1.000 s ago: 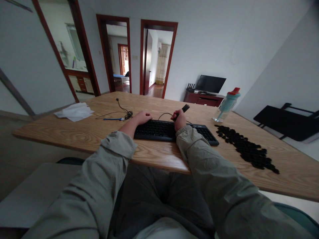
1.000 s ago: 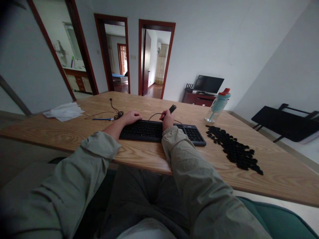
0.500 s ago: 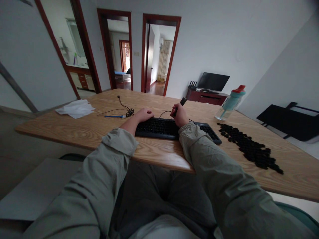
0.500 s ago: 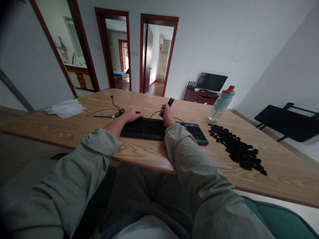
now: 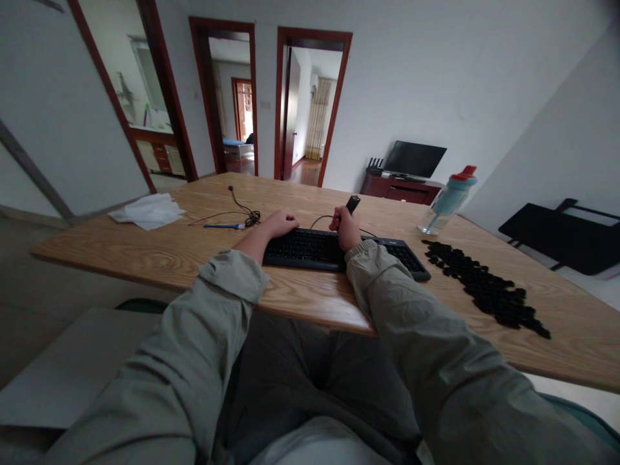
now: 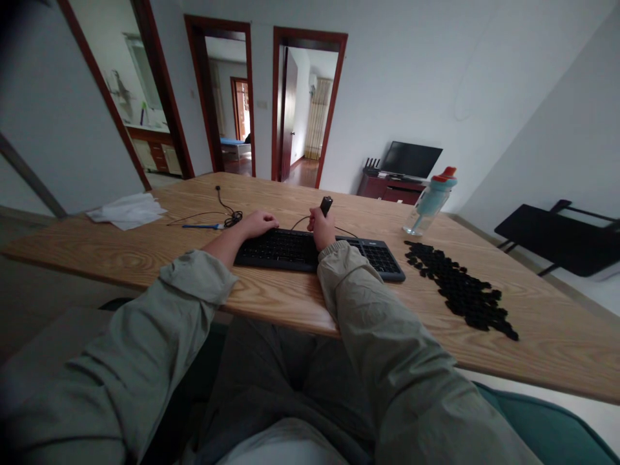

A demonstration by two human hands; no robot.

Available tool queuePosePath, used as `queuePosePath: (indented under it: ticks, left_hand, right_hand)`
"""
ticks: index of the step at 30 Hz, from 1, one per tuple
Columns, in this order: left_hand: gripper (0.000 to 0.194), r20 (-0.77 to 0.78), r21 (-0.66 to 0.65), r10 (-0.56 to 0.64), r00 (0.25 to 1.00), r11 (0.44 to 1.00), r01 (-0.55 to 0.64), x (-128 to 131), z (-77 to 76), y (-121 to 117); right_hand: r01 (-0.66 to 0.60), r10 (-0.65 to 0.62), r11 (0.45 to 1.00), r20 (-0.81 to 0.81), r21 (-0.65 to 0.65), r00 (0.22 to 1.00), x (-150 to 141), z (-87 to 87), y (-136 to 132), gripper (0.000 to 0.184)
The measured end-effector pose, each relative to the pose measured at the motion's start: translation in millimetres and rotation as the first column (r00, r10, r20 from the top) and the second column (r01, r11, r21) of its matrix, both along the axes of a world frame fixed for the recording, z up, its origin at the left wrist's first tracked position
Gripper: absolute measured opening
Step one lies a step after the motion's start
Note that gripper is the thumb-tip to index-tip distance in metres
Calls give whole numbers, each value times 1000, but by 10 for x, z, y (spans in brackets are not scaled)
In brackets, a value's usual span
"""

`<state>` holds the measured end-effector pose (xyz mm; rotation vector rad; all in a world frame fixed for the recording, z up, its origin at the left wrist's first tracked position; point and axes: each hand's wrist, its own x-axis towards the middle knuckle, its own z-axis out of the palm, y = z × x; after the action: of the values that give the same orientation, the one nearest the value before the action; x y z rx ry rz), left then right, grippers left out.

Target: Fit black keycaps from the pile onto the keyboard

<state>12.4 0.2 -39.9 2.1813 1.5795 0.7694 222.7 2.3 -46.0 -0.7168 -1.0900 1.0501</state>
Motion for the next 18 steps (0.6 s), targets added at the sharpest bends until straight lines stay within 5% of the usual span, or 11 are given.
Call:
queuePosePath:
  ticks: [9, 18]
  left_hand:
    - [28, 29, -6, -13, 999, 1000, 13, 2, -34, 38]
    - [24, 51, -13, 22, 998, 1000, -22, 23, -9, -9]
  right_hand:
    - [-29, 30, 999, 60, -26, 998, -67, 29, 69, 26]
    - [109, -136, 990, 369, 94, 919, -153, 16, 202, 27]
